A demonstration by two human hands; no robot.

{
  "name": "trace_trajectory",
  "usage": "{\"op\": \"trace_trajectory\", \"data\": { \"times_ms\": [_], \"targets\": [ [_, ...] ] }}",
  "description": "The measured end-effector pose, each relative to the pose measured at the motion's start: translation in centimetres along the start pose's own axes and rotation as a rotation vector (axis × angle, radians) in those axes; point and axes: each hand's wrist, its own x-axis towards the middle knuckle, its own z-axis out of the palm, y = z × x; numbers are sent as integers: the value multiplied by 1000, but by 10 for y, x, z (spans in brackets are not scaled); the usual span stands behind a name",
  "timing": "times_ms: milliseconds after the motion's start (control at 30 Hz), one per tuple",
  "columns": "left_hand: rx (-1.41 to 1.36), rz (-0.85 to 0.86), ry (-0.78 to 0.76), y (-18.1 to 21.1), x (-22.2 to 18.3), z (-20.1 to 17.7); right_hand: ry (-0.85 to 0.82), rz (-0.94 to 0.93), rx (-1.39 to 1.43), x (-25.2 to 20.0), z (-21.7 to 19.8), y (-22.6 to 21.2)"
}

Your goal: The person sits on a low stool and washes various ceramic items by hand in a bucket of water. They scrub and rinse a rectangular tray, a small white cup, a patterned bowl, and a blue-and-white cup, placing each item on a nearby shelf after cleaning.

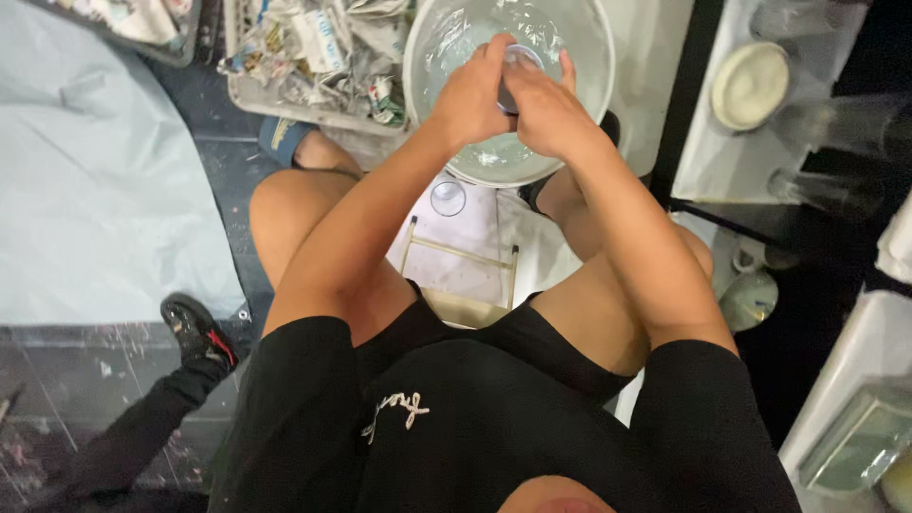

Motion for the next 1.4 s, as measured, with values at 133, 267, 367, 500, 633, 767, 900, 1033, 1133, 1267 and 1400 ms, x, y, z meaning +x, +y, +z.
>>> {"op": "trace_trajectory", "data": {
  "times_ms": [133,267,367,500,633,767,900,1033,1133,1267,1400],
  "targets": [
    [63,5,11,-9,3,-3,-247,268,18,17,15,2],
    [94,-33,29,-19,6,-9,-235,177,109,26,25,3],
    [79,-94,29,-19,9,-16,-283,183,104,30,21,5],
    [63,-60,52,-18,11,-19,-194,115,-57,23,8,11],
    [62,29,94,-15,11,-21,-242,187,-363,16,5,14],
    [61,-7,70,-12,12,-19,35,-93,-253,16,17,15],
    [50,-14,67,-12,13,-22,-91,-72,-48,17,14,16],
    [64,80,130,-13,13,-25,-68,-106,111,15,-6,16],
    [56,136,146,-10,10,-24,-144,39,82,12,-18,13],
    [90,177,134,-7,9,-28,34,33,25,8,-30,11],
    [105,135,115,1,13,-24,133,116,78,5,-37,18]
  ]
}}
